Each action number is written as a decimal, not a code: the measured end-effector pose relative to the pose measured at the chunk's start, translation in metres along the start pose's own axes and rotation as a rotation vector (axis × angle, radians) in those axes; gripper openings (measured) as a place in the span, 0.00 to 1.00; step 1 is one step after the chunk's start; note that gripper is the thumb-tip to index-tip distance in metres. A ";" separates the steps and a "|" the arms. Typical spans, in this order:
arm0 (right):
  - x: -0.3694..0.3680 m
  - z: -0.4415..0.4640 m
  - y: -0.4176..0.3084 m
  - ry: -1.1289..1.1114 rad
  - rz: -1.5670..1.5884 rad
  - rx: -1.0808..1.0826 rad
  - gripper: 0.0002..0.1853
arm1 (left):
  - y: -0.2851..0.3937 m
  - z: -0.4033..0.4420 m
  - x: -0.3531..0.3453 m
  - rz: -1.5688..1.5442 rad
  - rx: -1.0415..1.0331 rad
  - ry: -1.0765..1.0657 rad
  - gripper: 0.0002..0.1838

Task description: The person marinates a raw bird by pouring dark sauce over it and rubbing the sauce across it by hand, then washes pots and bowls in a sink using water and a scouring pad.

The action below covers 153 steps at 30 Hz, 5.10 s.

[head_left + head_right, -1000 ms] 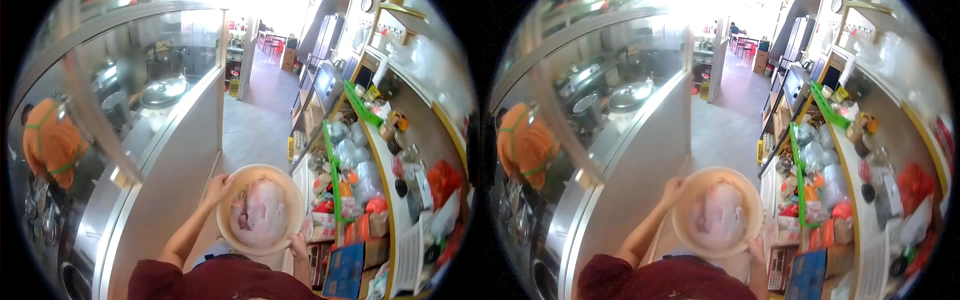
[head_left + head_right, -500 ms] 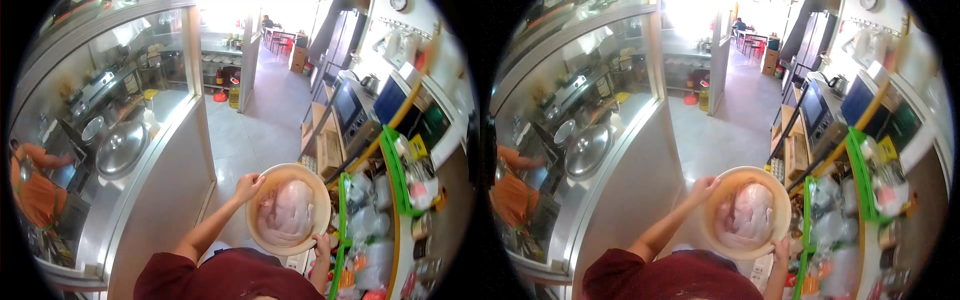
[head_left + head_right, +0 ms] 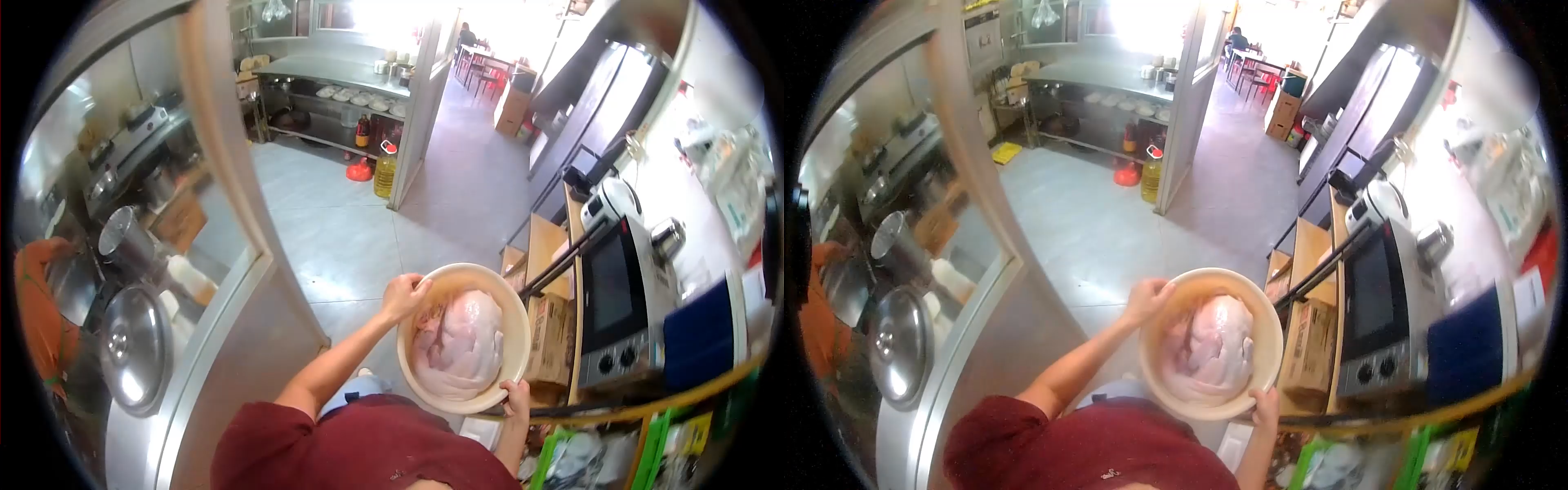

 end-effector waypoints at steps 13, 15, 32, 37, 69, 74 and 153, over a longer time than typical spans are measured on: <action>-0.186 0.286 -0.119 -0.197 -0.175 -0.056 0.22 | -0.116 0.303 0.029 -0.059 0.177 0.090 0.17; -0.242 0.343 -0.136 -0.264 -0.233 -0.040 0.22 | -0.135 0.348 0.067 -0.027 0.184 0.191 0.17; -0.843 0.563 -0.222 -0.894 -0.572 0.016 0.20 | -0.313 0.571 0.460 0.049 0.295 0.724 0.15; -0.937 0.585 -0.247 -0.794 -0.499 -0.083 0.20 | -0.338 0.666 0.525 0.013 0.457 0.660 0.14; -1.281 0.793 -0.053 -0.379 -0.535 -0.249 0.21 | -0.762 1.010 0.677 -0.126 1.160 0.216 0.15; -1.310 0.870 0.125 -0.503 -0.781 -0.224 0.22 | -1.000 0.937 0.653 -0.113 1.076 0.105 0.11; -1.371 0.953 0.236 -1.093 -1.031 0.472 0.27 | -0.986 0.945 0.451 0.394 0.528 -0.001 0.13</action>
Point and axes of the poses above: each hand's wrist, its own z-axis towards the middle knuckle, its own x-axis out of the back of the hand, y = z × x, the point moved 7 cm from there along z, towards the middle knuckle, and after that the axes turned 11 degrees about -z, right-handed, at the moved point
